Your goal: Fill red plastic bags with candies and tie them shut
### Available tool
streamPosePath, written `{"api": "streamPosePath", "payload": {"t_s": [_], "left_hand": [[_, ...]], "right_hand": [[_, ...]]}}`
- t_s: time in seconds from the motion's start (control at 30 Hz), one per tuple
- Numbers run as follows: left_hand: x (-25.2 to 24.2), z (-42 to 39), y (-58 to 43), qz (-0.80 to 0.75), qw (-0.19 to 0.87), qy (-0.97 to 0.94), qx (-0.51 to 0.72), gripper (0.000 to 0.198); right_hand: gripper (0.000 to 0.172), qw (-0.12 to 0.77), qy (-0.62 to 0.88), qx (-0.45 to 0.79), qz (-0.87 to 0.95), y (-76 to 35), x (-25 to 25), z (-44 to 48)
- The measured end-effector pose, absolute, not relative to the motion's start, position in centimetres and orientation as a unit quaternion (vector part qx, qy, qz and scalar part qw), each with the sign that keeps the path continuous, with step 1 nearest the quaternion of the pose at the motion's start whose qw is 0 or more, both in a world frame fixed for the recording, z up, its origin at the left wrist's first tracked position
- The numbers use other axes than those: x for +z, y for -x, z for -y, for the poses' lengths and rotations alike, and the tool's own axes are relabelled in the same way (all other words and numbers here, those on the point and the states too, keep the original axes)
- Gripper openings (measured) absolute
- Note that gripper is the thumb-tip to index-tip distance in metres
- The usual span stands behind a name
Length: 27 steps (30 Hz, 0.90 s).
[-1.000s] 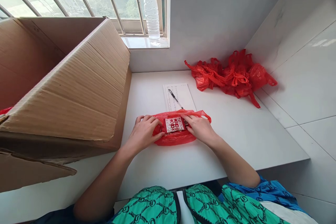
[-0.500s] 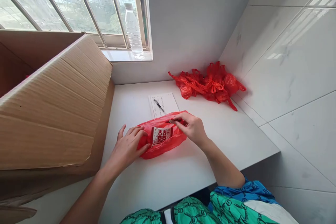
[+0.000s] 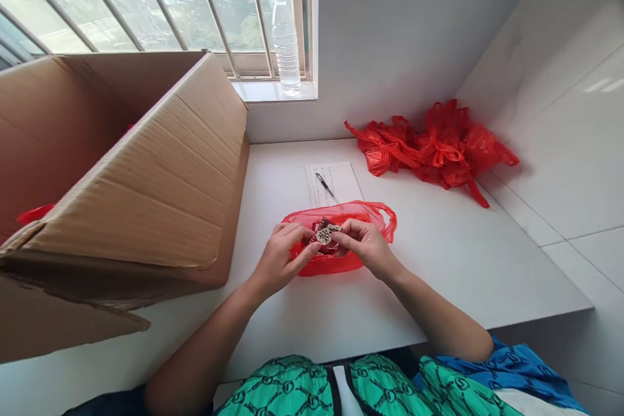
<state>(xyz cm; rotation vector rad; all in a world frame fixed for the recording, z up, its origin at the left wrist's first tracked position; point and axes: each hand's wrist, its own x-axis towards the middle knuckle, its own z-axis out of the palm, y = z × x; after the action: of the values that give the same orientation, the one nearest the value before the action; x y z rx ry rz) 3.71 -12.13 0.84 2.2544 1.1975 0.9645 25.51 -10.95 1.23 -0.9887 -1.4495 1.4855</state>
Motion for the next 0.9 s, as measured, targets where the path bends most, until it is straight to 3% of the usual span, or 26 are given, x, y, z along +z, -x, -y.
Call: {"api": "streamPosePath", "payload": {"t_s": [0.27,0.9], "left_hand": [[0.5,12.1,-3.6,-0.394,0.291,-0.806,0.333,0.021],[-0.8,11.4,-3.7,-0.403,0.234,-0.832,0.3,0.031]], "right_hand": [[0.032,0.376,0.367,0.603,0.601,-25.2,1.3,11.3],[0.031,0.347,0.379,0.595,0.618,-25.4,0.9,10.7]]}}
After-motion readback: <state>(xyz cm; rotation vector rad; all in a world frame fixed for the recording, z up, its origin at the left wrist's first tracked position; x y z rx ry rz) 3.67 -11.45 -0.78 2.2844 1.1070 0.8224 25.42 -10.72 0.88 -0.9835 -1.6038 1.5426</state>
